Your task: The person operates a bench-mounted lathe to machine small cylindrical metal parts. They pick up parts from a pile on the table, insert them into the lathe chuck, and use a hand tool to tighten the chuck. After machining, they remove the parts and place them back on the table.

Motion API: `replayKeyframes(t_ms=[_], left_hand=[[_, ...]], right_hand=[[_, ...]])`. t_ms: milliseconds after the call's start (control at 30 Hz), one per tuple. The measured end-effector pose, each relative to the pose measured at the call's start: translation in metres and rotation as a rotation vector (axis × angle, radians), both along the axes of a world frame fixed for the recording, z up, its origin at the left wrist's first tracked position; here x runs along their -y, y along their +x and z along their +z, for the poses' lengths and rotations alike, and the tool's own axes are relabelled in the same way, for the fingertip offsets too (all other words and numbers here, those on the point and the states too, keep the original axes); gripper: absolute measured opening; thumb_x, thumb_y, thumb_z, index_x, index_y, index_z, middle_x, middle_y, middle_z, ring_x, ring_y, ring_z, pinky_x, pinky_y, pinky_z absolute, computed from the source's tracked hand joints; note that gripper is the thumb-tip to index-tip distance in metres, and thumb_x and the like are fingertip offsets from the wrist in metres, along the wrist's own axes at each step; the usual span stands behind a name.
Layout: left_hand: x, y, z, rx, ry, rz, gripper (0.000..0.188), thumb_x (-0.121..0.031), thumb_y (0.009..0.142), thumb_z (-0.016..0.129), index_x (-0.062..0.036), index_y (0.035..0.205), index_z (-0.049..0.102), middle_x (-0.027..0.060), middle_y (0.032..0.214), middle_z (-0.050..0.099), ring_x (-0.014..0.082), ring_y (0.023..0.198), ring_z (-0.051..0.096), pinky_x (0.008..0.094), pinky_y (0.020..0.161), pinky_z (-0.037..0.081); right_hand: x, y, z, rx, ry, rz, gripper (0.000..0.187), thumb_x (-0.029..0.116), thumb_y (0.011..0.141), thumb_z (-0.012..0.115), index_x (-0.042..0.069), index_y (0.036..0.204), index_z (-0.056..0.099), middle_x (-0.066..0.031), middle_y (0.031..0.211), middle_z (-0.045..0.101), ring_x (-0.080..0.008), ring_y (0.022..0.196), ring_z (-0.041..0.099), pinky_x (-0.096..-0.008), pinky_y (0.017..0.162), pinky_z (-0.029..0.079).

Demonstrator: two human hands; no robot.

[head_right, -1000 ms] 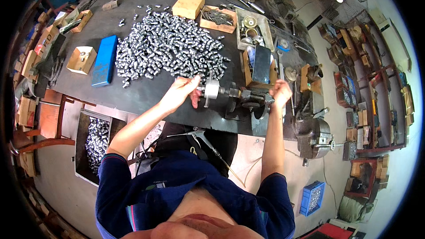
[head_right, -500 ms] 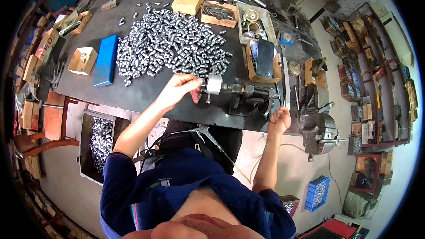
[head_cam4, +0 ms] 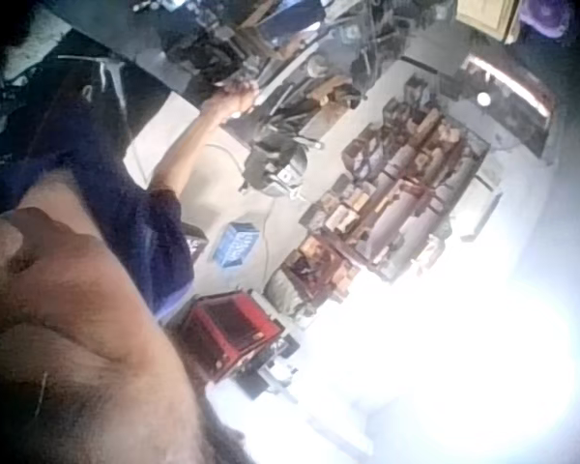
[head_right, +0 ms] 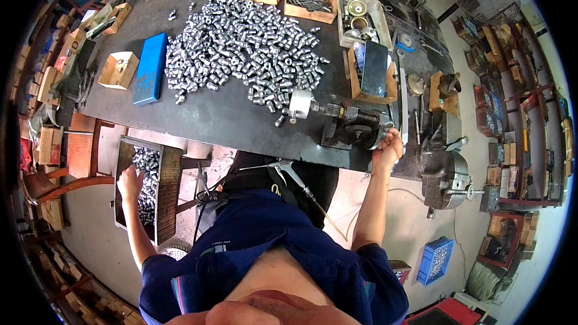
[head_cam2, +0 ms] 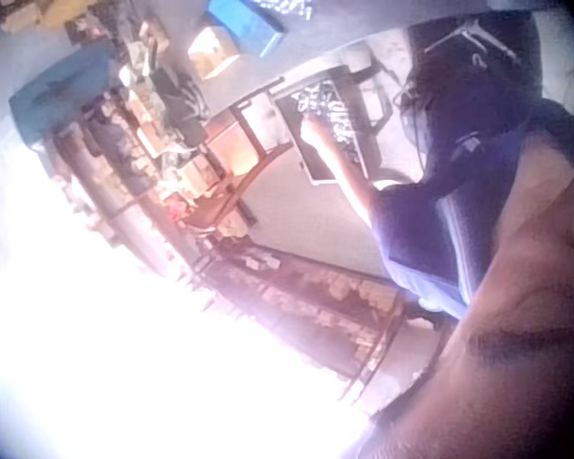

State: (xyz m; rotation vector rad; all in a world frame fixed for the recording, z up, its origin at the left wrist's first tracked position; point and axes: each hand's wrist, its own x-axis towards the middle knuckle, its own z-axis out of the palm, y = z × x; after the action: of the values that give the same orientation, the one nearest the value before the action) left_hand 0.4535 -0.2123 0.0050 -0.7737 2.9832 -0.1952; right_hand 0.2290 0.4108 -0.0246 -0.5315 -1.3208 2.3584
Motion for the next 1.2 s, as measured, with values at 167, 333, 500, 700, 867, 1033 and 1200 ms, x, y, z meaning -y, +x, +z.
replayKeyframes(t_ms=[167,333,500,700,867,1033,1200], left_hand=[[-0.088,-0.082,0.034,-0.494,0.322,-0.274,0.017,-0.005,0.074,0.048,-0.0014,0.087,0.059,0.0212,0.060,0.055,0.0347,0.056,0.057,0.0403,0.052,0.046],[-0.226,-0.161,0.039,-0.439,0.419,-0.865,0.016,-0.006,0.067,0.051,-0.0070,0.081,0.057,0.0108,0.071,0.055,0.0277,0.060,0.058,0.0364,0.053,0.046],[-0.284,-0.203,0.008,-0.451,0.398,-1.034,0.009,-0.011,0.066,0.054,-0.0057,0.073,0.053,0.0104,0.068,0.052,0.0254,0.057,0.056,0.0357,0.054,0.045],[-0.282,-0.209,-0.006,-0.433,0.427,-1.107,0.012,-0.010,0.063,0.055,-0.0030,0.072,0.052,0.0109,0.064,0.055,0.0274,0.058,0.057,0.0368,0.056,0.045],[-0.269,-0.199,0.010,-0.330,1.289,-0.659,0.012,-0.007,0.068,0.058,0.0006,0.077,0.060,0.0065,0.055,0.056,0.0112,0.049,0.053,0.0249,0.048,0.044],[-0.257,-0.212,0.057,-0.343,2.040,-0.573,0.018,-0.002,0.076,0.058,0.0034,0.093,0.059,0.0066,0.077,0.058,0.0103,0.061,0.054,0.0224,0.057,0.044],[-0.265,-0.213,0.072,-0.413,2.051,-0.610,0.016,0.002,0.077,0.059,0.0055,0.092,0.059,0.0083,0.079,0.060,0.0106,0.062,0.056,0.0222,0.059,0.047]], right_hand=[[0.010,0.000,0.011,0.035,-0.013,-0.032,0.015,0.011,0.082,0.037,0.005,0.082,0.051,0.0066,0.059,0.041,-0.0029,0.043,0.026,-0.0179,0.040,0.019],[-0.001,0.005,0.006,0.004,-0.024,0.028,0.014,0.010,0.081,0.038,0.005,0.082,0.051,0.0044,0.060,0.041,-0.0049,0.045,0.028,-0.0197,0.041,0.024],[0.004,0.008,0.013,-0.035,-0.098,0.057,0.011,0.012,0.079,0.043,0.005,0.081,0.051,0.0033,0.055,0.040,-0.0069,0.043,0.027,-0.0217,0.041,0.023],[0.002,0.002,0.004,-0.105,-0.162,0.085,0.010,0.013,0.078,0.046,0.004,0.080,0.050,0.0023,0.055,0.039,-0.0073,0.042,0.026,-0.0233,0.042,0.022],[0.005,0.006,0.001,-0.068,-0.187,0.100,0.014,0.019,0.084,0.047,0.005,0.083,0.049,0.0034,0.057,0.037,-0.0065,0.045,0.027,-0.0216,0.043,0.022],[-0.002,0.018,0.005,-0.039,-0.144,0.050,0.013,0.014,0.085,0.042,0.003,0.087,0.049,0.0026,0.060,0.041,-0.0056,0.046,0.028,-0.0194,0.042,0.022],[-0.001,0.011,-0.001,-0.042,-0.133,0.044,0.014,0.013,0.087,0.038,0.003,0.086,0.048,0.0034,0.061,0.044,-0.0051,0.046,0.029,-0.0189,0.042,0.022]])
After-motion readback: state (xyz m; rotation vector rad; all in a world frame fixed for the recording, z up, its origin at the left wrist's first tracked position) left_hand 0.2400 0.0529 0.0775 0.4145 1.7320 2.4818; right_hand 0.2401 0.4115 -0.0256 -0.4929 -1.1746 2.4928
